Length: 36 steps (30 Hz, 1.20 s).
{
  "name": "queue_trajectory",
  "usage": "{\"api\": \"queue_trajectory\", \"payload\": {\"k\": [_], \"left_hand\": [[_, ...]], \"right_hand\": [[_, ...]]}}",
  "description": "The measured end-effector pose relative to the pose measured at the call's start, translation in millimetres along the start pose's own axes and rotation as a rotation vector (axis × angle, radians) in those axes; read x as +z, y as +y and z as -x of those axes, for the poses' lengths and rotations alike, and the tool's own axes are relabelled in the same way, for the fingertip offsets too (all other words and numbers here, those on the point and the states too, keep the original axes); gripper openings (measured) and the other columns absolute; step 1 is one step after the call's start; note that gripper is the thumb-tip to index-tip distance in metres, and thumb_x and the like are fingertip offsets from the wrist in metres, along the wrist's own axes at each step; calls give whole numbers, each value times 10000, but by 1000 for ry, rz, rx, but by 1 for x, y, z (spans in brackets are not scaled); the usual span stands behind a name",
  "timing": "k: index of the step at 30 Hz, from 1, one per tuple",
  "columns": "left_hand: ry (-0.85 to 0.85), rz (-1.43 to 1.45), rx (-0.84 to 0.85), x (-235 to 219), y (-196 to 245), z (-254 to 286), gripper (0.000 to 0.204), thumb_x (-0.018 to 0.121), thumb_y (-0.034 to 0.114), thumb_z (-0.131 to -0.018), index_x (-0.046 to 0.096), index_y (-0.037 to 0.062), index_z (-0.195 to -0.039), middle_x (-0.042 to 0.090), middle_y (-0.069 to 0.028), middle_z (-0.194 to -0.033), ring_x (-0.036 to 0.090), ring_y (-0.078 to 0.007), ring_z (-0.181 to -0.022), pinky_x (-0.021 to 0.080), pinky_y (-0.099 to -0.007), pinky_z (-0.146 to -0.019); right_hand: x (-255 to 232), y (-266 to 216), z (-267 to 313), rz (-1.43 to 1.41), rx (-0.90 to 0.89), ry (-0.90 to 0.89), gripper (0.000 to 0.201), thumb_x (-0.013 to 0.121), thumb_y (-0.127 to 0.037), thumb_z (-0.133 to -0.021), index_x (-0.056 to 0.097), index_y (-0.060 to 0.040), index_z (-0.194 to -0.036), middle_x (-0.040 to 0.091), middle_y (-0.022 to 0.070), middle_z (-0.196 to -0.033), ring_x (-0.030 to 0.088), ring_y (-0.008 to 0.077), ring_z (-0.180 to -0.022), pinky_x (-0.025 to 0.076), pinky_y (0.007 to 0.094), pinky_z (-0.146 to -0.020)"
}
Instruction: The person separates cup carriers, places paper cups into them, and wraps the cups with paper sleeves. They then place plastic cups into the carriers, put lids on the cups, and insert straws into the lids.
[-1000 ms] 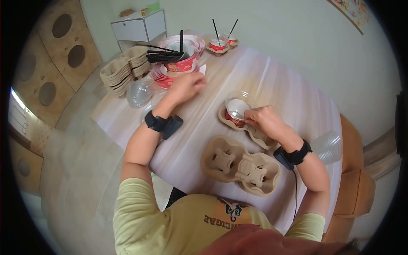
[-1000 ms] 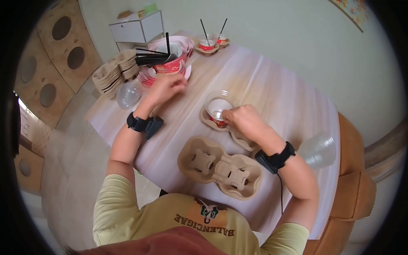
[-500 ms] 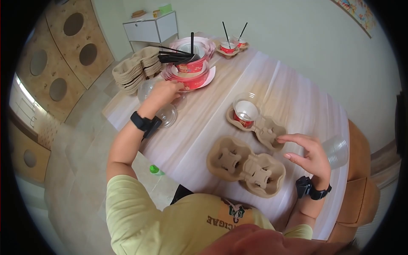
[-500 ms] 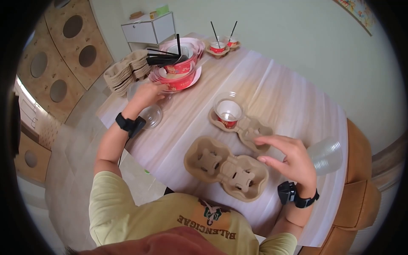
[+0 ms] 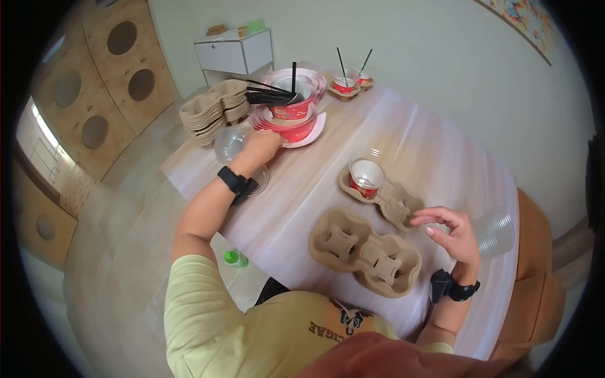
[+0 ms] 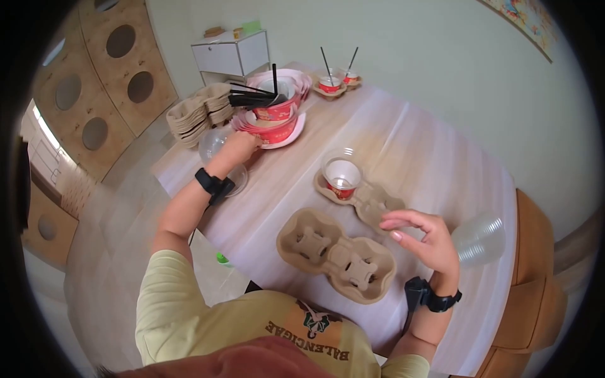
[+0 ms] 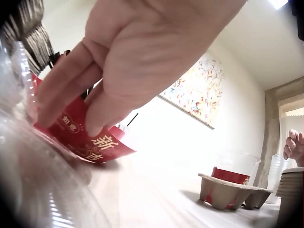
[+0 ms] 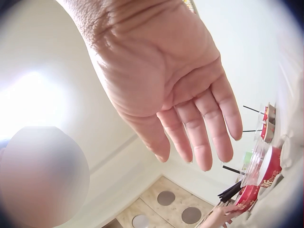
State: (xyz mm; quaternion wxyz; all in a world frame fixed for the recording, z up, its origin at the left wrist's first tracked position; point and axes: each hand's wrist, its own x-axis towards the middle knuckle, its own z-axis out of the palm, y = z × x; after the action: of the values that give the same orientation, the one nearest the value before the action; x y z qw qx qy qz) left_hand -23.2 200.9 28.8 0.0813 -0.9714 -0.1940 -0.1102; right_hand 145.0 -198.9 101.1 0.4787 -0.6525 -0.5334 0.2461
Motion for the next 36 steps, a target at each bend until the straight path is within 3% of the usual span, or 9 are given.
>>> {"api": "queue_trajectory", "payload": {"k": [6, 9, 11, 15, 18, 24, 28, 31, 36], "left_hand": [[93, -103, -11, -52, 33, 9, 124, 529, 103, -728, 642, 80, -774, 627, -131, -765, 625, -289, -720, 496, -377, -585], [418, 117, 67, -86, 69, 18, 105, 536, 61, -716, 621, 56, -778, 621, -133, -782, 625, -276, -707, 506, -352, -571], [776, 344, 280, -99, 96, 18, 155, 564, 17, -684, 609, 36, -831, 621, -122, -849, 623, -255, -704, 514, -339, -581], [867, 507, 543, -100, 142, 12, 238, 589, 1, -660, 605, 24, -896, 618, -112, -908, 618, -235, -710, 516, -322, -590], [817, 588, 691, -93, 164, 6, 264, 611, 16, -649, 605, 19, -913, 616, -113, -945, 616, -233, -722, 513, -298, -582], [767, 585, 802, -91, 170, 1, 222, 636, 55, -679, 617, 37, -899, 618, -109, -907, 607, -223, -693, 501, -271, -573], [714, 756, 838, -98, 154, 4, 300, 662, 115, -707, 605, 62, -998, 574, -123, -1039, 605, -214, -736, 506, -271, -590], [669, 1215, 551, -87, 144, -4, 526, 689, 167, -727, 478, 90, -1203, 431, -113, -1243, 580, -196, -849, 506, -270, -638], [-66, 1761, 493, -90, 143, -12, 815, 691, 157, -744, 164, 116, -1364, 262, -86, -1353, 494, -170, -1006, 489, -264, -716]], "right_hand": [[1, 9, -9, -38, 36, -39, 247, 596, -74, -794, 592, 18, -1024, 650, 82, -889, 608, 153, -864, 463, 271, -762], [1, 22, -20, -187, 82, -48, 327, 575, -150, -837, 530, 10, -1119, 615, 97, -991, 594, 167, -911, 472, 283, -768], [1, 23, -27, -301, 108, -13, 404, 560, -205, -859, 477, 3, -1196, 584, 115, -1078, 583, 182, -954, 479, 292, -775], [11, 15, -37, -546, -153, 224, 651, 526, -379, -862, 262, -33, -1347, 418, 163, -1276, 502, 262, -1097, 446, 354, -870], [12, 9, -31, -663, -236, 369, 664, 525, -446, -845, 318, -21, -1312, 440, 177, -1255, 479, 293, -1119, 380, 391, -949], [-1, 25, -17, -828, -465, 95, 351, 538, -399, -854, 461, -59, -821, 555, 128, -862, 531, 273, -1011, 456, 366, -804], [0, 16, -21, -918, -709, 184, 308, 504, -365, -882, 408, -117, -726, 482, 24, -627, 490, 180, -678, 433, 296, -656], [1, 13, -19, -922, -685, 152, 300, 500, -341, -888, 395, -131, -701, 461, 15, -593, 453, 173, -612, 410, 284, -606], [4, 23, -19, -804, -705, 35, 263, 564, -309, -856, 493, -68, -777, 553, 56, -689, 510, 162, -632, 437, 290, -608]]}}
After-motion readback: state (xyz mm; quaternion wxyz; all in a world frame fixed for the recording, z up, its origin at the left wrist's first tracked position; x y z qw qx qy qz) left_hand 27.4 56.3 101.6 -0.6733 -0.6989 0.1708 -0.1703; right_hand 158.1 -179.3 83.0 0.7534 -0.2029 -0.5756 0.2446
